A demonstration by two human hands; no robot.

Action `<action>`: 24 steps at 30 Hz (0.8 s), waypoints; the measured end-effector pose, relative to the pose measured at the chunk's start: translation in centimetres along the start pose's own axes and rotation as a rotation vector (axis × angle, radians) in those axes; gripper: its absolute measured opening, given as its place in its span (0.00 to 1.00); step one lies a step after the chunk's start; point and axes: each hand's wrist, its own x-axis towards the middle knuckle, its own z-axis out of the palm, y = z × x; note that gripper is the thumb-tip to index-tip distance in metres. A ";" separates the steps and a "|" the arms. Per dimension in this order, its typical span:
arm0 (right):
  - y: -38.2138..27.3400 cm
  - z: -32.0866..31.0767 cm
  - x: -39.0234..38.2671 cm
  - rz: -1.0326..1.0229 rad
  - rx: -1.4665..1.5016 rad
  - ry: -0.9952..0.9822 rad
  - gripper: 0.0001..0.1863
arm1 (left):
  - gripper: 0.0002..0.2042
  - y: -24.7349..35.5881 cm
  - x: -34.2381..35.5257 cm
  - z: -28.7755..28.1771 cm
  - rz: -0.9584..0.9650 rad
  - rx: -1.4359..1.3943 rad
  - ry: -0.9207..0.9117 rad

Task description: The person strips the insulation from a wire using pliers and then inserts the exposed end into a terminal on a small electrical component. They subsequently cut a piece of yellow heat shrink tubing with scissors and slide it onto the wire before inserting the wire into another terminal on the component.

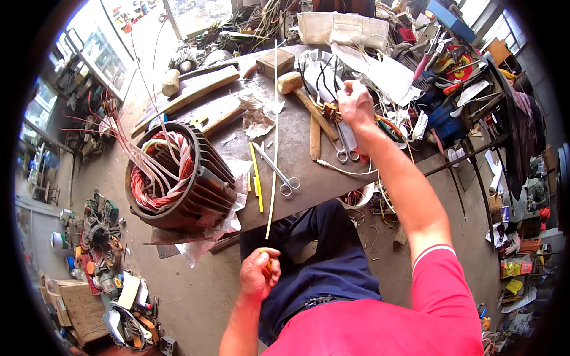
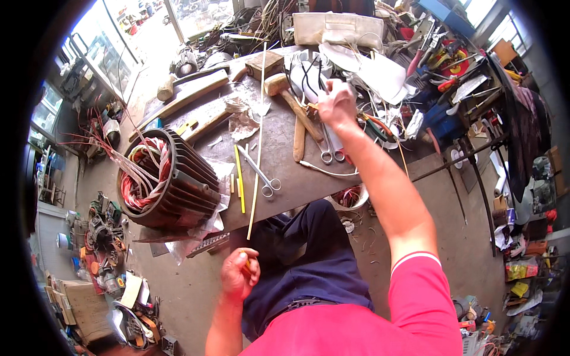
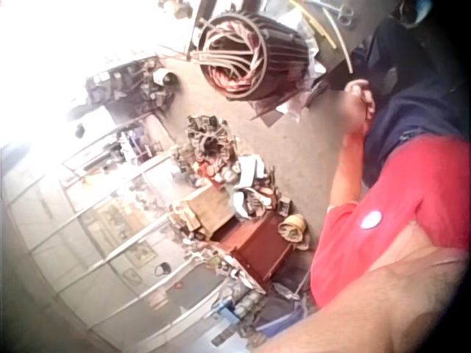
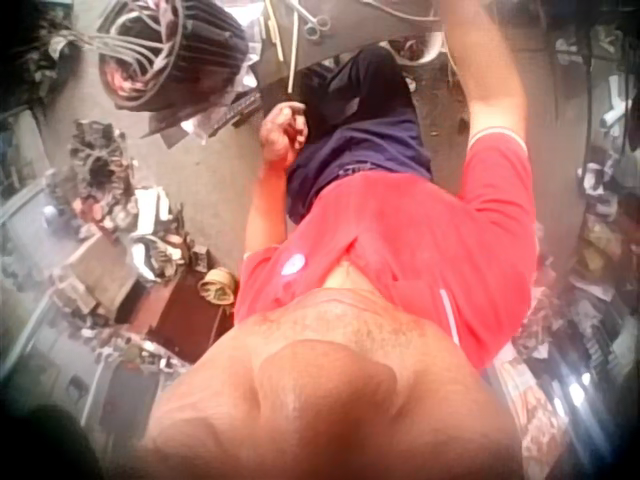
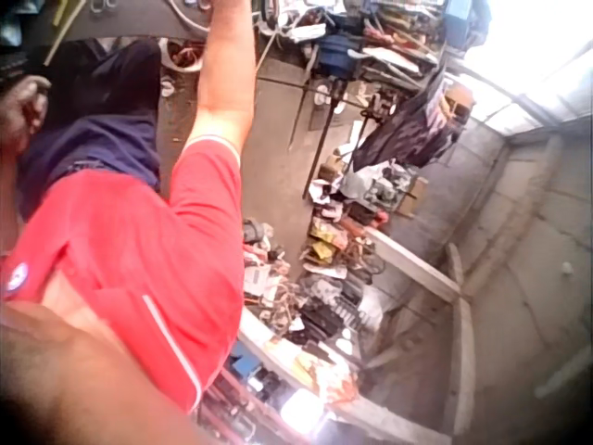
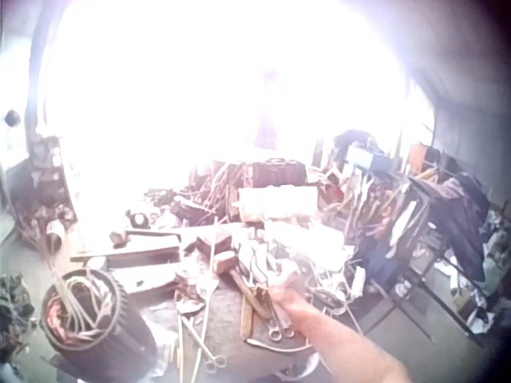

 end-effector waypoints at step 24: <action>-9.4 -13.5 -3.7 0.080 0.745 -0.601 0.10 | 0.12 0.2 -0.9 6.0 0.043 0.168 -0.109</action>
